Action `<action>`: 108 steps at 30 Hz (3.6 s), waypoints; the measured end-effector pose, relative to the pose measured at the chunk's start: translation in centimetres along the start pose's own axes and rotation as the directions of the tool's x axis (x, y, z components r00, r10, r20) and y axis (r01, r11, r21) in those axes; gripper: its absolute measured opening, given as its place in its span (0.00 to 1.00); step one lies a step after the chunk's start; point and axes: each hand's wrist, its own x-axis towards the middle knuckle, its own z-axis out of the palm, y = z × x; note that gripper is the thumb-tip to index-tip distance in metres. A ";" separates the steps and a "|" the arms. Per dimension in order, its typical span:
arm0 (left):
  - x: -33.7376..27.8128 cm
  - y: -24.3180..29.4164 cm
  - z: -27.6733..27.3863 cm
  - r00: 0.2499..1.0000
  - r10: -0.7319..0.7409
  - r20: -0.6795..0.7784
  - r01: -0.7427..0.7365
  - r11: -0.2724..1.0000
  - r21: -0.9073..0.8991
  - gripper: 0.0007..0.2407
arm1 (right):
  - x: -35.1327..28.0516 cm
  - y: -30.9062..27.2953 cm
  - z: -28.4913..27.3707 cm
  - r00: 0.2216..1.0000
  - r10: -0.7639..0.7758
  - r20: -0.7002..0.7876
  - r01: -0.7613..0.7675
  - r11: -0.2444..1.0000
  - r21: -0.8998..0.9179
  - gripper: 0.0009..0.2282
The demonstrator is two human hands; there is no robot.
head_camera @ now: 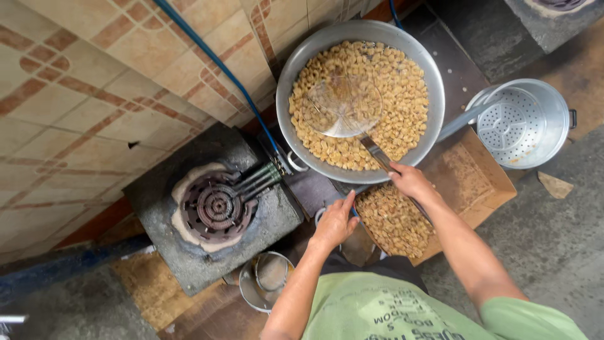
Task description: The person uses a wire skimmer to stir and lift fried snack pieces in a large wok over a gas burner. They repeatedly scoop the snacks from the oil and transfer them onto a wooden board placed beside the stove. The process continues throughout the clip with consistent stirring and removal of the fried items.
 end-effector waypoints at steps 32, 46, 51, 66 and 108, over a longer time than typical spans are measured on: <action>-3.6 12.4 15.5 0.938 -0.012 -0.346 -0.031 0.993 -0.118 0.32 | -1.4 12.0 -14.7 0.958 -0.251 0.138 0.280 0.727 -0.627 0.24; 3.3 22.3 23.1 0.835 -0.370 -0.407 0.275 0.921 -0.274 0.33 | 7.6 15.6 -24.1 0.873 -0.395 0.285 0.454 0.449 -0.769 0.24; 5.6 25.4 25.4 0.808 -0.336 -0.483 0.204 0.930 -0.305 0.33 | 8.9 14.8 -22.8 0.824 -0.471 0.315 0.536 0.465 -0.705 0.23; 9.2 26.6 25.8 0.808 -0.323 -0.492 0.244 0.945 -0.219 0.32 | 12.0 20.6 -25.4 0.903 -0.368 0.223 0.429 0.730 -0.532 0.25; 30.1 30.4 19.0 0.513 -0.602 -0.612 0.430 0.797 -0.423 0.33 | 39.2 2.1 -19.4 0.418 -0.801 0.429 0.902 0.422 -0.092 0.22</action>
